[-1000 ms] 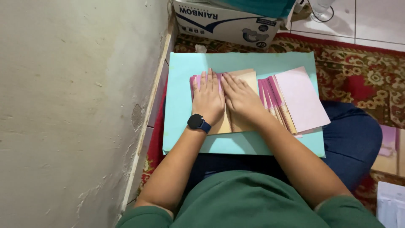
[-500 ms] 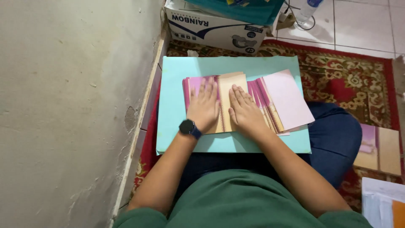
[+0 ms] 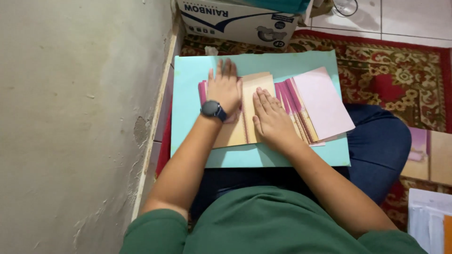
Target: A person is sitting on the floor, carefully sorting and arranging stacks of printed cards on a blue board.
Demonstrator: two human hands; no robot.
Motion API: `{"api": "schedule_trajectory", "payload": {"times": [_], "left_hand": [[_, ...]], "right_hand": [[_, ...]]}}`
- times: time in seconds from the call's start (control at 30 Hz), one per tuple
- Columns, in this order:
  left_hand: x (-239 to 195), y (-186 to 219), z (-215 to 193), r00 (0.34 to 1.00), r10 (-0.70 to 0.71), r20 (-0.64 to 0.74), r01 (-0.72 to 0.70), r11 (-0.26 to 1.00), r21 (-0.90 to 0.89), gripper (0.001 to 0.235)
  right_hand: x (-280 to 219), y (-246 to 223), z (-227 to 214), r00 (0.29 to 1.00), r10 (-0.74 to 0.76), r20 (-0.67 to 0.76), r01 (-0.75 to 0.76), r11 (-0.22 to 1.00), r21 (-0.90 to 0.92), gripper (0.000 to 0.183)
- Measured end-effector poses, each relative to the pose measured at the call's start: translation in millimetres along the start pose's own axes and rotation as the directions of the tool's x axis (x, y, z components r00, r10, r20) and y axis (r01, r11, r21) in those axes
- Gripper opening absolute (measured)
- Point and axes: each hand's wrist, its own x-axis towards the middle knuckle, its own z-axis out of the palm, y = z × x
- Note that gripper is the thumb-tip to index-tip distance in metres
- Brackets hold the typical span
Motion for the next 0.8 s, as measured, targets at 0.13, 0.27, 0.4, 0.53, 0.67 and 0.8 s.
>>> {"api": "schedule_trajectory", "payload": {"times": [0.13,0.27,0.4,0.53,0.67,0.8], "left_hand": [[-7,8,-8,0.999,-0.027,0.017,0.027,1.0,-0.01,0.065],[-65,32,-32,0.998,0.04,0.045,-0.039,0.999,-0.024,0.065],[-141,65,-70,0.984,0.137,0.118,-0.126,0.987,-0.094,0.065],[-141,58,-59,0.982,0.141,0.126,-0.13,0.987,-0.089,0.066],[-82,28,-5,0.99,0.098,0.102,-0.094,0.995,-0.043,0.065],[-13,2,26,0.994,0.01,0.107,-0.009,1.0,-0.005,0.068]], "right_hand": [[1,1,1,1.0,0.008,0.005,-0.008,1.0,0.004,0.064],[-2,3,4,1.0,0.0,-0.012,0.0,1.0,-0.006,0.064],[-4,2,6,1.0,-0.003,-0.017,0.003,1.0,-0.002,0.064],[-5,4,9,0.999,-0.039,-0.027,0.039,0.999,-0.01,0.066],[-2,5,10,1.0,-0.015,-0.007,0.015,1.0,-0.01,0.066],[-1,5,7,0.999,0.002,0.035,-0.002,1.0,-0.009,0.066]]}}
